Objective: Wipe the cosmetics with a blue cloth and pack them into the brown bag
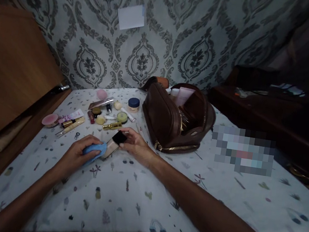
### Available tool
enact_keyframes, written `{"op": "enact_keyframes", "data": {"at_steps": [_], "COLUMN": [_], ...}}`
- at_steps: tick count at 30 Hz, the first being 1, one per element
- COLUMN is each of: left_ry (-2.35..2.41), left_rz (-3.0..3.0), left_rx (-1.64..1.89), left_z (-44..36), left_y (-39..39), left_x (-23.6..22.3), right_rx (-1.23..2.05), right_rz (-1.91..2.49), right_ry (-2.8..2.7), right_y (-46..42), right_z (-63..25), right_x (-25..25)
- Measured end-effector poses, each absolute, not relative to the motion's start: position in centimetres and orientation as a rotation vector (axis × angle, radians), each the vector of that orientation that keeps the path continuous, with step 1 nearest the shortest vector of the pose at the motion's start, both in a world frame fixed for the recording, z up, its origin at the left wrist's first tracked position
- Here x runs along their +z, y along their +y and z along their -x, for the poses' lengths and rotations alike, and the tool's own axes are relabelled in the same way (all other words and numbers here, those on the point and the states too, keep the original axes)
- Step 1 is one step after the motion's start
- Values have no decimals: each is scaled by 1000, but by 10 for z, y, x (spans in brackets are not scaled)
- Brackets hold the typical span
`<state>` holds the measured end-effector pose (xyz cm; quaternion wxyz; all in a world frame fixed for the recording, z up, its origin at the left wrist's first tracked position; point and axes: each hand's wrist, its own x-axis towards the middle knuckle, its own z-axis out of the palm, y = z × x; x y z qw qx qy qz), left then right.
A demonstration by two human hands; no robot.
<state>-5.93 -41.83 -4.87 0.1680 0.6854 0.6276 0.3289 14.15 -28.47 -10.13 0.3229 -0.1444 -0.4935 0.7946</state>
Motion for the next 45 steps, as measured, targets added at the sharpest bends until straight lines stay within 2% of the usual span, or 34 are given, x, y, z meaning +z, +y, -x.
{"op": "enact_keyframes", "data": {"at_steps": [14, 19, 26, 31, 40, 45], "left_ry": [1690, 1679, 1877, 1930, 1920, 1858], "left_rz": [-2079, -2141, -2180, -2282, -2488, -2397], "left_rx": [986, 973, 1163, 1100, 898, 823], "left_z": [36, 23, 4, 3, 16, 21], "left_y": [-437, -425, -391, -382, -435, -462], "left_x": [-61, -57, -41, -37, -61, -72], "right_rx": [2067, 2192, 2250, 2292, 2310, 2320], "right_rz": [367, 309, 280, 213, 243, 323], "right_ry": [-1350, -1256, -1184, -1178, -1215, -1117], "right_y": [-293, -297, -299, -300, -293, -292], "right_z": [-138, -141, -138, -140, -141, -139], "right_x": [-100, -96, -97, -95, -101, -105]}}
